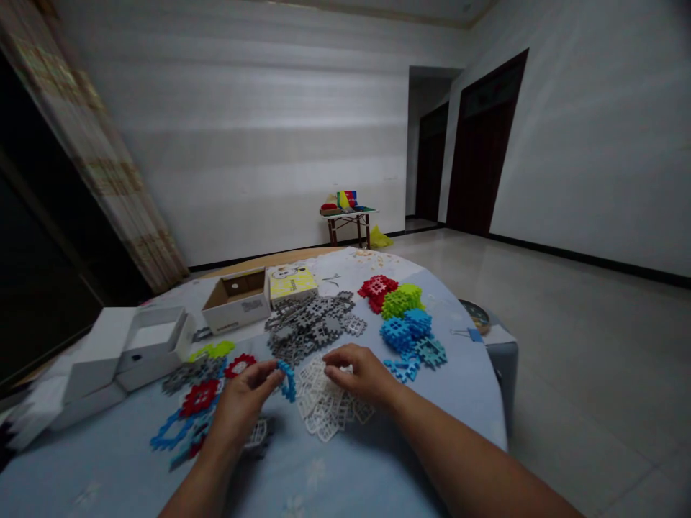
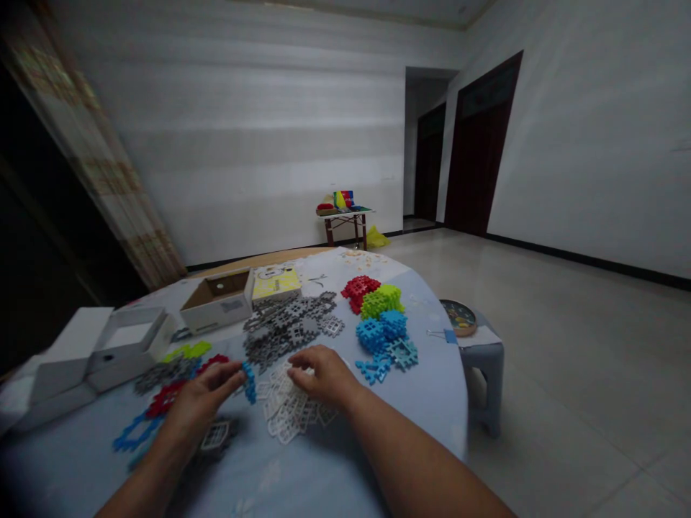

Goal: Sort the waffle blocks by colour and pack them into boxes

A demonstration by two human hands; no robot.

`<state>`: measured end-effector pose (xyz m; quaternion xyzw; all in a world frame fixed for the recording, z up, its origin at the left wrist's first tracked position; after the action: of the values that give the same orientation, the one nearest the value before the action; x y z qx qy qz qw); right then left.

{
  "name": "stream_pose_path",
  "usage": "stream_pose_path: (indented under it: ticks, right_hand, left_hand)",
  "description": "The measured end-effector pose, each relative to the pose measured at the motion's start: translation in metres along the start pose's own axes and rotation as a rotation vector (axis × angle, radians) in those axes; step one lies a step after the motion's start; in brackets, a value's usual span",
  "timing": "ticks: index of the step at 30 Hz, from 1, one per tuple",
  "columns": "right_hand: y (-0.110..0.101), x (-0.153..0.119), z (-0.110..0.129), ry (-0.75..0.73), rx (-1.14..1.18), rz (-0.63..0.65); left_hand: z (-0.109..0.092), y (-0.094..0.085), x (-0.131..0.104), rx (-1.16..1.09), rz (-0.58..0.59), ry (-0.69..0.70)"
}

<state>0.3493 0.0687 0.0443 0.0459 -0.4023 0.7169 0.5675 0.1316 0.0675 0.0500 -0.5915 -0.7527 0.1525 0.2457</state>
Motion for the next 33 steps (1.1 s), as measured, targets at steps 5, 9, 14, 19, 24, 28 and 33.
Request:
stream_pose_path:
  ticks: [5,9,14,19,24,28,33]
  right_hand:
    - [0.014,-0.004,0.014,-0.002,0.073,0.053]
    - [0.018,-0.004,0.018,-0.004,0.058,0.064]
    - [-0.001,0.002,0.006,0.104,0.03,-0.059]
    - [-0.031,0.006,-0.015,0.143,-0.021,-0.281]
    - [-0.056,0.005,-0.022,0.079,-0.07,-0.417]
    - [-0.087,0.0,-0.027,0.016,-0.217,-0.489]
    - [-0.124,-0.014,-0.043,0.002,-0.52,-0.463]
  left_hand:
    - [-0.014,0.026,-0.016,-0.223,0.146,-0.066]
    - [-0.021,0.029,-0.02,-0.249,0.133,-0.047]
    - [-0.022,0.028,-0.02,-0.273,0.106,-0.035]
    - [-0.021,0.044,-0.021,-0.197,0.238,-0.051]
    - [-0.015,0.036,-0.017,0.027,0.165,0.042]
    - [-0.001,0.018,-0.01,0.087,0.111,0.017]
    - [0.004,0.002,-0.001,0.115,0.065,0.018]
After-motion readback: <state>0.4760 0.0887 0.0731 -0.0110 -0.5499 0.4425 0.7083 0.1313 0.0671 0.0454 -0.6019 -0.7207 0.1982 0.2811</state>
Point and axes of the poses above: each hand's wrist, its own x-axis towards the middle knuckle, its own y-axis out of the palm, z = x × y, the point moved 5 cm from there along x, towards the middle knuckle, and after that the axes turned 2 degrees about -y, right-handed, at the moved point
